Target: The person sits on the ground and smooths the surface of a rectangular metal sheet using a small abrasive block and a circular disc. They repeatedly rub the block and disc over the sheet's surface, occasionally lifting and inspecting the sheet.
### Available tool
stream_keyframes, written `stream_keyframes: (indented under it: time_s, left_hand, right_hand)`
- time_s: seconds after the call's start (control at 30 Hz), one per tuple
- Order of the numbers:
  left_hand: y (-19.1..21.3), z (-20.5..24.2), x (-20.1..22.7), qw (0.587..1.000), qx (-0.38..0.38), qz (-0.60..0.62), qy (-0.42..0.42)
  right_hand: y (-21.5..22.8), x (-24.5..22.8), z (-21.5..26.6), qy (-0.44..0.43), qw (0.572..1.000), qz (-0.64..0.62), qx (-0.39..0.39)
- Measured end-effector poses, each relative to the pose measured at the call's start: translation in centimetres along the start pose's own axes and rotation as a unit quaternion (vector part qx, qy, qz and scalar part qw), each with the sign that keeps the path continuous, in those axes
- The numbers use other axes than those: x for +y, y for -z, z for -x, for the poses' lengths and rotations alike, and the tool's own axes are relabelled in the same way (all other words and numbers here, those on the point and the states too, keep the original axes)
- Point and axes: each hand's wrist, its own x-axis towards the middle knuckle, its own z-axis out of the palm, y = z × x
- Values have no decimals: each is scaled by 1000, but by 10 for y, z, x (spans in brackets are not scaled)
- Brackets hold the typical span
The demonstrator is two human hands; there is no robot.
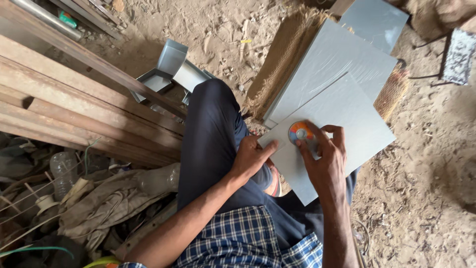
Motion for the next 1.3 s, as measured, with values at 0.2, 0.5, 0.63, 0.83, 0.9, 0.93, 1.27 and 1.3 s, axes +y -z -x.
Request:
stream_keyframes:
  time_s: [0.2, 0.5, 0.63, 0.83, 0.9, 0.93, 1.27, 1.3]
  left_hand:
    - [0, -5, -4, 999, -10, -27, -20]
    - [3, -6, -6, 996, -22, -73, -50]
    - [4, -5, -6, 994, -18, -88, -56]
    - [4, -5, -5, 995, -5, -84, -48]
    - [1, -5, -6, 996, -11, -75, -37]
    - [1, -5, -7, 997, -14, -68, -34]
    - [2, -4, -8, 998, -18, -65, -11]
    - [4, -3, -6, 998, -18, -68, -3]
  right_hand:
    - [0, -5, -3, -56, 996, -71, 12]
    - [-10, -23, -2, -94, 995, -29, -34]
    - [-21, -38, -13, -73, 996, -45, 14]
    - [-26, -41, -20, -54, 997, -45, -10]
    - [-18, -38, -10, -96, 995, -21, -19]
    - [-15, -38, -6, -115, 993, -11, -26]
    - [-37, -56, -19, -71, 997, -15, 10]
    - [-33, -57, -15, -70, 997, -18, 11]
